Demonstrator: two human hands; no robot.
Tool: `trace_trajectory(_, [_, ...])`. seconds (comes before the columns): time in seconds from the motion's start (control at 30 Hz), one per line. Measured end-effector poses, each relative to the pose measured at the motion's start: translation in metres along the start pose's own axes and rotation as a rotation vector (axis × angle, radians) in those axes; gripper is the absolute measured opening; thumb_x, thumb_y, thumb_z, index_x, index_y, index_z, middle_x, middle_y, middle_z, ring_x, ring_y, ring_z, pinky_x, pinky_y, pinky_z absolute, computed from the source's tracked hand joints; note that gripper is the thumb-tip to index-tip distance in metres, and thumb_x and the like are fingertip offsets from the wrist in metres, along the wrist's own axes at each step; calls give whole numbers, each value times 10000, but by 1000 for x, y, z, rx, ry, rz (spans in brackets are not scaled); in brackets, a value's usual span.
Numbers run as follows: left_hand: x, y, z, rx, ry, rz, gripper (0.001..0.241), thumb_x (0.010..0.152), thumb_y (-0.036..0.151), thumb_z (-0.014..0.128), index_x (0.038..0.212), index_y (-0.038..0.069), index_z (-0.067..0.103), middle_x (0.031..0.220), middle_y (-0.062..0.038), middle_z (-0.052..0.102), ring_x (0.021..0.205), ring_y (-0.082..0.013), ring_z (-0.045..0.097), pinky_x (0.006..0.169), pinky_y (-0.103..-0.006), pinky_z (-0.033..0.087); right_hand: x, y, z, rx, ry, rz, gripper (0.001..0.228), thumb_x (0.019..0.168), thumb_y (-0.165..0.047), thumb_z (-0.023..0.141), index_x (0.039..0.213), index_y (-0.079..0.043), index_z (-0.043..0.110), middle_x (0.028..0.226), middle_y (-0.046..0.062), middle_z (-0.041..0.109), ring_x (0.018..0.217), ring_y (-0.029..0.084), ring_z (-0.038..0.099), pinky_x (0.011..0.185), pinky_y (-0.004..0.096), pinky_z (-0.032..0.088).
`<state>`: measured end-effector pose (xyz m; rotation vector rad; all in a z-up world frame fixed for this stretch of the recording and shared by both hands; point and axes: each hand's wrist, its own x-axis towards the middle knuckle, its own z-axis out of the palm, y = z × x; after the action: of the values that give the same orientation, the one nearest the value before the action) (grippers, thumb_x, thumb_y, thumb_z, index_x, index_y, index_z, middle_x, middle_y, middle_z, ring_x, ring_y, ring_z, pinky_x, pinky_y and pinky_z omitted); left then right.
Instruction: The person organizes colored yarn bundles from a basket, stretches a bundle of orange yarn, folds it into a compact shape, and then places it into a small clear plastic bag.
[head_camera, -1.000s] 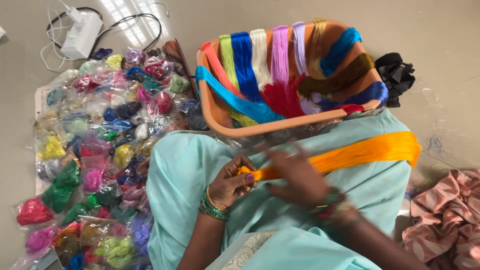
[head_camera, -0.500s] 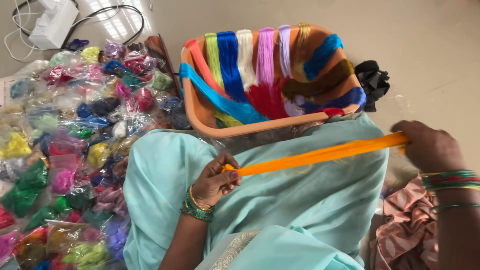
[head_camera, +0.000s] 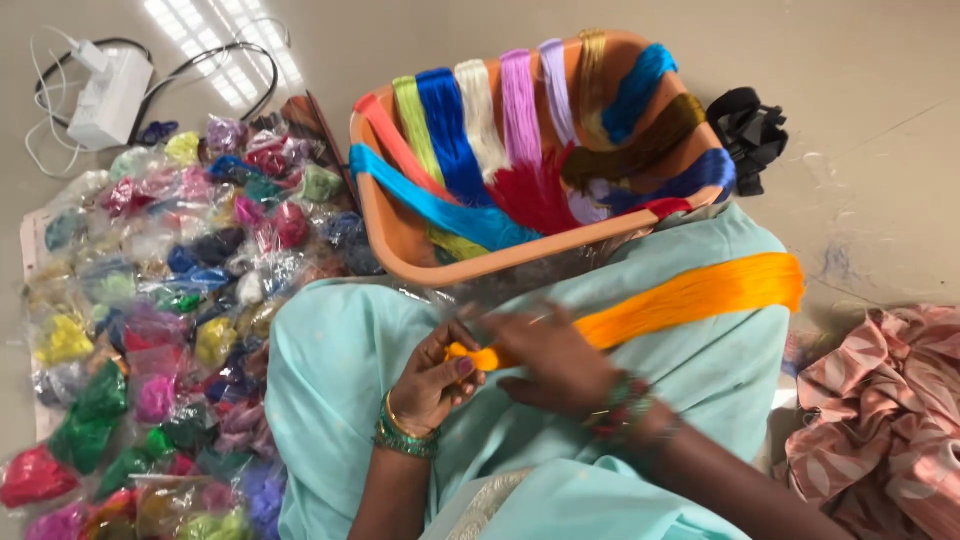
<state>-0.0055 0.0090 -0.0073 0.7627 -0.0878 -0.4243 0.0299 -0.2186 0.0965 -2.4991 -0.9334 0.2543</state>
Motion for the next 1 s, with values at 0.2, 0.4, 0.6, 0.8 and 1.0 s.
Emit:
trace_trajectory(0.2, [-5,-1,-4,-7,-2,48,222,942,148,744,1070,49,592,810,-103,692,622,-94,581,489,-191,401,-21,62,-10,-142,134,-87,552,740,-15,615,1281,-127,626,1108,129,716,989,362,689,859,485,538])
trace_trajectory(0.4, [3,1,-1,-61,27,98,203,934,131,740,1056,64,592,801,-93,690,615,-84,577,477,-185,395,-95,158,-128,-292,303,334,543,734,-21,634,1251,-183,661,1103,113,728,998,344,703,848,449,556])
trace_trajectory(0.6, [10,-3,2,31,-27,27,199,950,117,736,1070,39,598,820,-95,698,635,-80,595,500,-195,420,-139,233,-159,-535,44,806,603,922,-215,638,1496,-307,479,1370,80,660,1227,314,655,991,497,523])
trace_trajectory(0.8, [4,-2,1,3,0,14,211,957,116,742,1081,37,591,827,-102,707,624,-81,601,506,-195,421,-97,141,-106,-19,118,417,1066,706,-271,789,1604,-173,224,1646,181,285,1476,399,341,1109,526,356])
trace_trajectory(1.0, [-2,-5,-5,-35,0,-16,255,907,140,753,1075,42,587,805,-106,702,591,-99,591,492,-208,431,3,-10,-10,-27,42,-79,992,665,-231,865,1523,-138,375,1536,172,432,1363,383,447,1095,627,282])
